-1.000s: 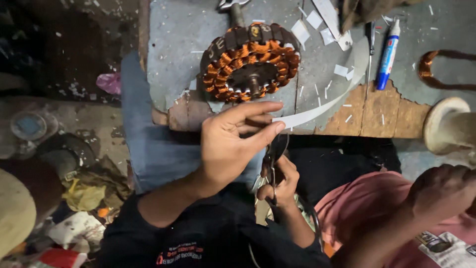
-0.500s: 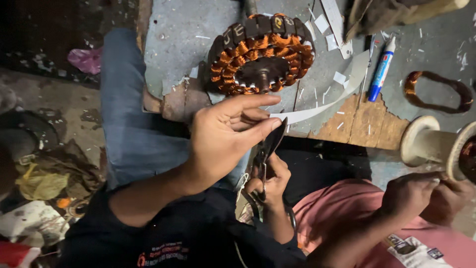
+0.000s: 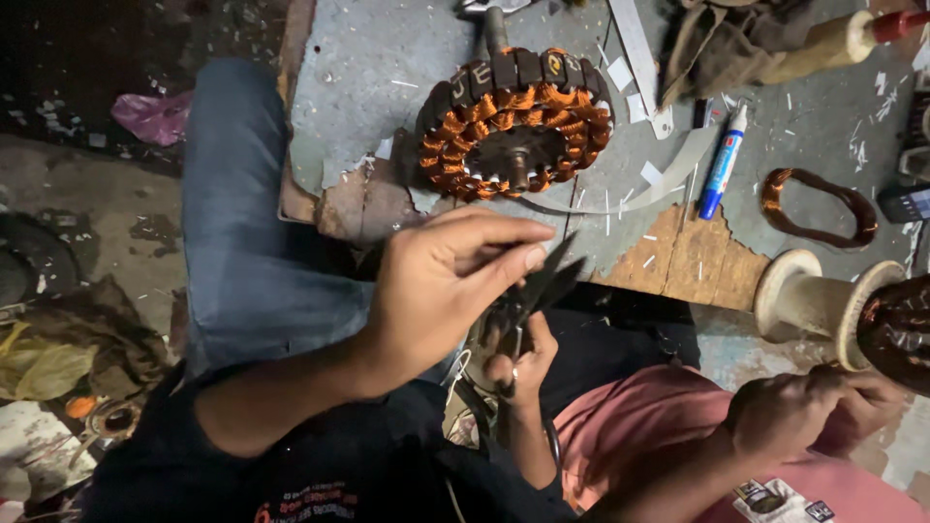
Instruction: The person cuts strips of white insulating material with scissors and inserts them into the slots of a copper-wound motor stator. They repeat this process for multiple slots, pressing the strips into place by hand.
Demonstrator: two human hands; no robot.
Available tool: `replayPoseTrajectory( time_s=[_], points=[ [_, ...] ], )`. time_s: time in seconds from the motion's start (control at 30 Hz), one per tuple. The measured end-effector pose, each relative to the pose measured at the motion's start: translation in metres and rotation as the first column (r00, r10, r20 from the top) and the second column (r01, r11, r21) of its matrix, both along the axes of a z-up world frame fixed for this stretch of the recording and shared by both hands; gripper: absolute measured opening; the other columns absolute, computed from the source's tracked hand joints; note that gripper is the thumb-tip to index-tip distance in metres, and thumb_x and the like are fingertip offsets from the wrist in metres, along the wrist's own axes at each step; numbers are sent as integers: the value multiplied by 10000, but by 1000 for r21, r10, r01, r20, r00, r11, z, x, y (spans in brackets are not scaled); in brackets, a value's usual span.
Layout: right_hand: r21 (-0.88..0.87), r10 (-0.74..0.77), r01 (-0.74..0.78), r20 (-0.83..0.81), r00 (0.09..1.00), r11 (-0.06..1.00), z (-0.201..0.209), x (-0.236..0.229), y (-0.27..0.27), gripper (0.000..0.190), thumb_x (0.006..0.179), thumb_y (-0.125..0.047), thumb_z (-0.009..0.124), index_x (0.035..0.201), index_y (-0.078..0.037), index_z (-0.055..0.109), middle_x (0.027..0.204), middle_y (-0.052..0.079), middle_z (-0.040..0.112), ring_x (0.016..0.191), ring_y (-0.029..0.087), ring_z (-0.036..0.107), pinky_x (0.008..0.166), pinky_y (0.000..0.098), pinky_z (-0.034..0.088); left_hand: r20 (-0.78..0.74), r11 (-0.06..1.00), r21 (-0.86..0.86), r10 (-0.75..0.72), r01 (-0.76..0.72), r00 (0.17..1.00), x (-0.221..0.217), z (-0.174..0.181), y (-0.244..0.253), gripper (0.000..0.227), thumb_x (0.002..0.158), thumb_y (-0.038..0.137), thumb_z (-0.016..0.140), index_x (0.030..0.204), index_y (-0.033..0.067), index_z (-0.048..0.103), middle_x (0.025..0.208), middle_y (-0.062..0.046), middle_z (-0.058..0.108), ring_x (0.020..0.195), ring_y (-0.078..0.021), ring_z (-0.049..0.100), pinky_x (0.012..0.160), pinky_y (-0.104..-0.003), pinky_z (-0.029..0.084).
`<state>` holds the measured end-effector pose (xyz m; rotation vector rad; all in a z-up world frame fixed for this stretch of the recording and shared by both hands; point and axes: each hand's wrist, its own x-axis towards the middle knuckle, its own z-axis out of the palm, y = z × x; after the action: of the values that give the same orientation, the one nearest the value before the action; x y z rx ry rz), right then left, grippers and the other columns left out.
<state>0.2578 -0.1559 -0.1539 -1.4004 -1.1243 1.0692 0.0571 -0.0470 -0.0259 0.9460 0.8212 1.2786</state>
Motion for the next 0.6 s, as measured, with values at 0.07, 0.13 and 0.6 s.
replayPoseTrajectory(
  time_s=[0.07, 0.13, 0.6],
  points=[
    [-21, -57, 56, -25, 998, 998, -3, 3, -2, 925, 774, -657, 844, 1265, 80, 578, 824, -1, 636, 709, 79, 607, 642, 215, 485, -46, 997, 79, 30, -26, 998, -3, 2, -3, 206, 988, -9, 695, 1188, 0, 745, 1059, -73, 731, 892, -74, 720, 784, -205, 606],
    [20, -28, 28, 1, 1000, 999, -5, 4, -5, 1016, 717, -692, 847, 1323, 76, 569, 841, -10, 622, 729, 73, 588, 648, 214, 470, -90, 990, 132, 53, -41, 995, -6, 3, -5, 236, 982, -2, 699, 1215, 11, 735, 1050, -78, 736, 890, -85, 738, 791, -206, 610],
    [74, 76, -79, 39, 996, 994, 4, -21, -8, 984, 695, -624, 906, 1303, 85, 596, 850, -35, 639, 707, 53, 577, 620, 198, 433, -9, 994, -106, 14, -15, 1000, -12, 2, -2, 279, 903, 60, 780, 1181, 51, 752, 999, -52, 800, 853, -67, 764, 729, -201, 614]
  ],
)
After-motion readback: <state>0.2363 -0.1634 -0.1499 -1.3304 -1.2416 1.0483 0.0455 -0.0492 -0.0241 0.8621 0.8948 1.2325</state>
